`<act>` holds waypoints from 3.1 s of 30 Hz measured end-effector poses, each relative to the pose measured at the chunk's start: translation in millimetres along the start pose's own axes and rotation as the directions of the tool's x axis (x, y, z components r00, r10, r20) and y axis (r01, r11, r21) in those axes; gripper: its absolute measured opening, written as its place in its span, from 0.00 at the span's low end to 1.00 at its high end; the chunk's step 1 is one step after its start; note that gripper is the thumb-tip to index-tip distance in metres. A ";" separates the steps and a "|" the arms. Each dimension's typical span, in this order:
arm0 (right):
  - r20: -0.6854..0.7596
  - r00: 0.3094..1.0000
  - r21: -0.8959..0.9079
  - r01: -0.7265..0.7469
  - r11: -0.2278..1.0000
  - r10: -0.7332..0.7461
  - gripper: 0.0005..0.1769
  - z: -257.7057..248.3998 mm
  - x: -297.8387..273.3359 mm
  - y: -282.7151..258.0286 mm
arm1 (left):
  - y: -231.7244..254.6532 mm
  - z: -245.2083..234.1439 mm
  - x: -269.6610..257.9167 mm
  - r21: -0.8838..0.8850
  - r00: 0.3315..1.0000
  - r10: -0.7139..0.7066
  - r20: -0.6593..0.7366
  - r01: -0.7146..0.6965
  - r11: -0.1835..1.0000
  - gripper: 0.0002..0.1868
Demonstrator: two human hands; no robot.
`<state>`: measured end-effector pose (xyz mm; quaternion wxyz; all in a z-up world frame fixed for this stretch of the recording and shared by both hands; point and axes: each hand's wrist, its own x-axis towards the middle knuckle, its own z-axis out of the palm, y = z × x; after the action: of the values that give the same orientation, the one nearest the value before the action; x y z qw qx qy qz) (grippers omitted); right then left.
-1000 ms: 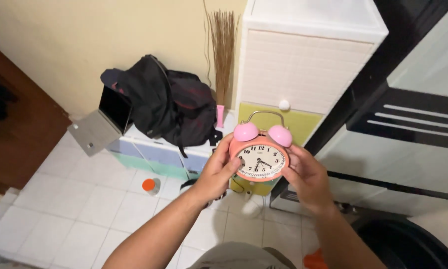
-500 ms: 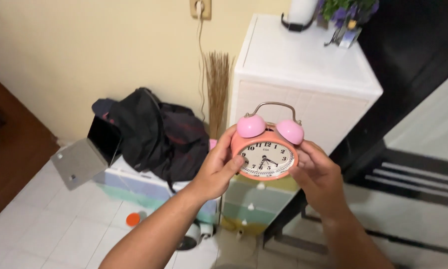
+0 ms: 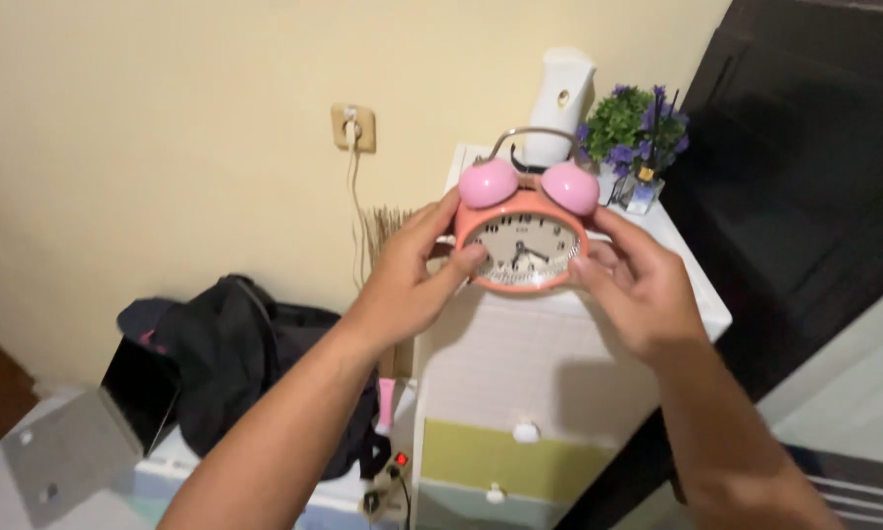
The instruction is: The person picks up several objects including an alarm clock, a small black electronic device, a small round object, a small tin, a handheld fan, and a laptop from a bucket on the floor and places them onto a white plastic cabinet. The person then picks up a blue and black backpack, opens its zippers, and begins to pack small items into it.
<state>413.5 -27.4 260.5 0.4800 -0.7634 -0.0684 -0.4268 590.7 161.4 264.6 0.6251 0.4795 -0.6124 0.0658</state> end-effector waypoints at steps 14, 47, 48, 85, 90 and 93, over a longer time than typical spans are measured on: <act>-0.039 0.982 -0.265 -0.186 0.946 0.182 0.35 -10.4 194.2 140.2 | -175.4 -24.5 129.3 -0.057 0.965 -0.262 -0.030 0.260 0.964 0.35; -0.237 0.876 -0.751 -0.439 0.493 0.419 0.25 14.7 193.5 130.8 | -199.5 -7.0 125.3 0.111 0.862 -0.507 0.002 0.503 0.857 0.34; -0.237 0.870 -0.762 -0.442 0.472 0.432 0.26 16.4 192.6 128.2 | -194.9 -8.2 122.7 0.093 0.855 -0.519 -0.001 0.517 0.851 0.34; 0.066 0.996 -0.552 -0.011 0.834 0.057 0.32 17.7 -146.8 -33.5 | 20.3 33.0 -153.7 0.192 0.996 -0.094 -0.013 0.094 0.977 0.34; -0.073 0.960 -0.531 -0.268 0.804 0.272 0.33 44.5 -217.6 -31.8 | 15.7 24.5 -219.0 0.112 0.954 -0.262 0.148 0.247 0.963 0.37; -0.179 0.943 -0.449 -0.331 0.830 0.279 0.30 66.2 -253.2 -36.7 | 19.7 9.7 -245.4 0.068 0.914 -0.337 0.226 0.330 0.941 0.36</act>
<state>274.8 121.8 92.1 0.3438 -0.8346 0.1861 -0.3881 511.4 289.2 69.4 0.5435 0.5901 -0.5901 -0.0900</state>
